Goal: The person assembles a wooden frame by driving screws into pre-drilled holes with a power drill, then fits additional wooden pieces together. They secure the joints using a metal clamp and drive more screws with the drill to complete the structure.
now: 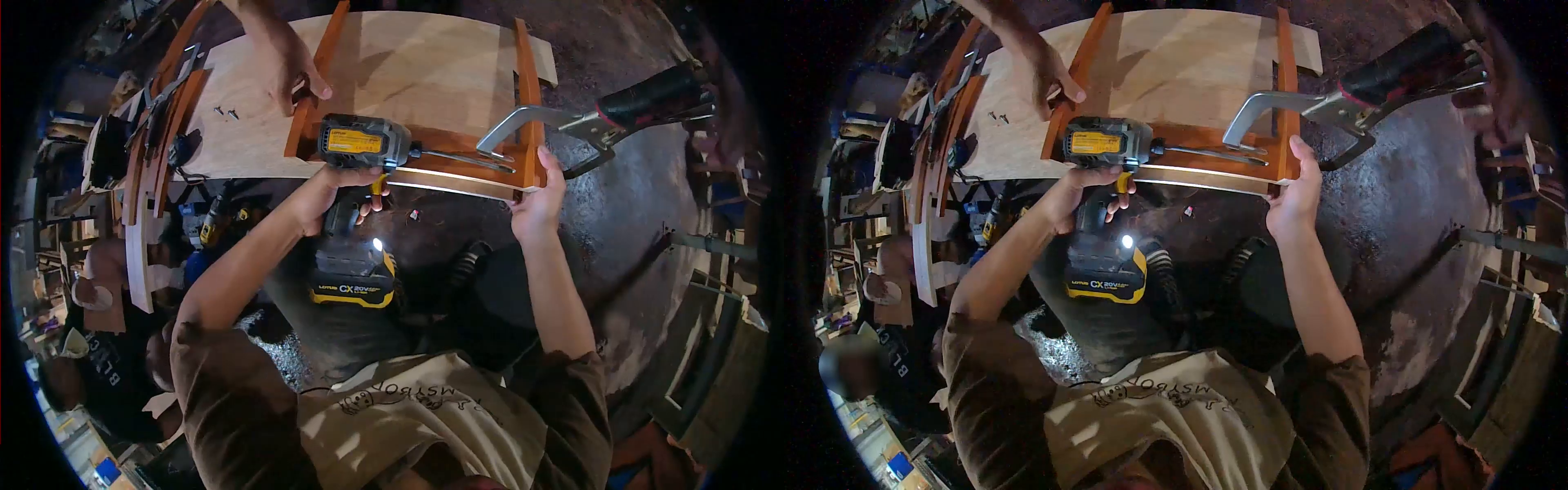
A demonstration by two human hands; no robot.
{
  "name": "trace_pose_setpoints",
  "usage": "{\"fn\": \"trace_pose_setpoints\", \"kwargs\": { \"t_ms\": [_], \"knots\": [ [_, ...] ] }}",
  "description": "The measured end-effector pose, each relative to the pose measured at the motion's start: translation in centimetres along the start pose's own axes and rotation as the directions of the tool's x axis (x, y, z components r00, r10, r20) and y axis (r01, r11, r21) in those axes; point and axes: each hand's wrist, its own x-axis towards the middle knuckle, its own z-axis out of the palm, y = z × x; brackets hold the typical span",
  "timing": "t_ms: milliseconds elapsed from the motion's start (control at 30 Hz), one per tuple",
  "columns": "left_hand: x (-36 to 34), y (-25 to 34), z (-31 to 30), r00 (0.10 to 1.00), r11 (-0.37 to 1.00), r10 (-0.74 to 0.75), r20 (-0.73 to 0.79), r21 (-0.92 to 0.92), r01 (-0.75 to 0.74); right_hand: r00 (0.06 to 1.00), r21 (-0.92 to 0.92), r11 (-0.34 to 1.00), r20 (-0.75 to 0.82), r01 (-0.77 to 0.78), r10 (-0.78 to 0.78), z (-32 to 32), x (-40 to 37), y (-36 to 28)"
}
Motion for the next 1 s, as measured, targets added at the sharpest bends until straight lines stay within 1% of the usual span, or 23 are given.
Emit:
{"fn": "trace_pose_setpoints", "kwargs": {
  "t_ms": [33, 67, 133, 167, 200, 267, 300, 333, 400, 433, 500, 533, 600, 633, 667, 700, 733, 767, 800, 867, 900, 967, 1000],
  "knots": [
    [0.1, 0.0, -0.2, 1.000, 0.999, -0.005, -0.016, 0.046, 0.005, 1.000, 0.001, 1.000, 0.004, -0.004, 0.004, -0.1, 0.1, 0.2],
    [0.4, -0.1, -0.7, 1.000, 0.999, 0.001, -0.022, 0.048, 0.000, 1.000, 0.025, 1.000, 0.008, 0.000, 0.000, 0.1, 0.0, 0.2],
    [0.7, -0.3, -1.6, 0.991, 0.988, 0.090, 0.099, 0.116, -0.102, 1.000, 0.048, 0.999, 0.017, 0.003, -0.004, 0.1, -0.3, 0.2],
    [0.7, -0.4, -1.8, 0.991, 0.987, 0.086, 0.106, 0.129, -0.100, 1.000, 0.043, 0.999, 0.017, -0.006, 0.005, -0.2, -0.5, 0.1],
    [0.4, 0.0, -1.3, 0.991, 0.985, 0.091, 0.103, 0.134, -0.104, 1.000, 0.040, 0.999, 0.017, -0.016, 0.016, -0.1, -0.5, 0.0],
    [-0.7, 0.5, 0.2, 0.979, 0.942, 0.203, 0.018, 0.268, -0.200, 1.000, 0.058, 0.998, 0.016, -0.008, 0.007, 0.1, -0.6, 0.0],
    [-0.7, 0.4, 0.2, 0.970, 0.933, 0.244, 0.016, 0.269, -0.240, 1.000, 0.067, 0.998, 0.013, -0.004, 0.003, 0.1, -0.8, 0.1],
    [-0.9, 0.5, 0.2, 0.968, 0.931, 0.249, 0.010, 0.272, -0.242, 1.000, 0.068, 0.998, 0.021, -0.006, 0.004, 0.1, -0.8, 0.0],
    [-1.1, 1.1, 0.2, 0.984, 0.968, 0.166, 0.058, 0.180, -0.174, 1.000, 0.041, 0.999, 0.016, -0.010, 0.010, 0.2, -0.9, -0.2],
    [-1.0, 1.1, 0.1, 0.985, 0.967, 0.167, 0.053, 0.185, -0.174, 1.000, 0.045, 0.999, 0.020, -0.013, 0.012, 0.4, -1.1, -0.2],
    [-1.0, 1.1, -0.1, 0.996, 0.993, 0.063, 0.061, 0.095, -0.069, 0.999, 0.057, 0.998, -0.034, 0.005, -0.003, 1.0, -1.4, -0.4],
    [-1.2, 0.9, 0.1, 0.997, 0.993, 0.063, 0.052, 0.093, -0.067, 1.000, 0.056, 0.998, -0.028, -0.003, 0.004, 0.7, -1.4, -0.2],
    [-1.8, 1.1, 0.9, 0.966, 0.895, 0.259, 0.013, 0.372, -0.245, 0.999, 0.050, 0.999, 0.035, 0.016, -0.017, 0.2, -1.0, 0.0],
    [-1.9, 1.4, 1.2, 0.966, 0.920, 0.259, 0.010, 0.302, -0.249, 0.999, 0.044, 0.999, 0.047, 0.009, -0.011, 0.2, -1.1, 0.1],
    [-2.0, 1.4, 1.0, 0.963, 0.917, 0.271, 0.002, 0.303, -0.259, 1.000, 0.048, 0.999, 0.019, 0.005, -0.006, 0.4, -1.3, 0.1],
    [-1.9, 1.5, 0.7, 0.984, 0.962, 0.179, 0.026, 0.203, -0.180, 1.000, 0.059, 0.998, -0.009, 0.008, -0.008, 0.7, -1.3, -0.2],
    [-1.7, 1.7, 0.4, 0.995, 0.990, 0.084, 0.060, 0.106, -0.090, 1.000, 0.066, 0.998, 0.000, 0.014, -0.014, 1.1, -1.5, -0.5],
    [-1.7, 1.4, 0.2, 0.995, 0.993, 0.084, 0.058, 0.074, -0.088, 1.000, 0.061, 0.998, -0.006, -0.002, 0.002, 1.3, -1.8, -0.8],
    [-1.8, 1.4, 0.3, 0.995, 0.993, 0.084, 0.061, 0.076, -0.089, 1.000, 0.055, 0.998, -0.017, -0.017, 0.018, 1.3, -2.2, -0.9],
    [-2.2, 1.0, 0.6, 0.995, 0.983, 0.103, 0.020, 0.154, -0.104, 1.000, 0.054, 0.999, -0.019, 0.003, -0.002, 1.5, -2.3, -0.8],
    [-2.3, 0.5, 0.9, 0.994, 0.983, 0.105, 0.027, 0.150, -0.108, 1.000, 0.052, 0.998, -0.014, 0.019, -0.018, 1.5, -2.3, -0.7],
    [-2.3, -0.6, 1.3, 0.933, 0.895, 0.359, 0.019, 0.275, -0.350, 1.000, 0.029, 0.999, -0.016, 0.020, -0.020, 0.8, -1.5, -0.5],
    [-2.3, -0.5, 1.6, 0.931, 0.893, 0.364, 0.031, 0.275, -0.358, 1.000, 0.008, 1.000, -0.013, 0.012, -0.012, 0.7, -1.2, -0.3]
  ]
}}
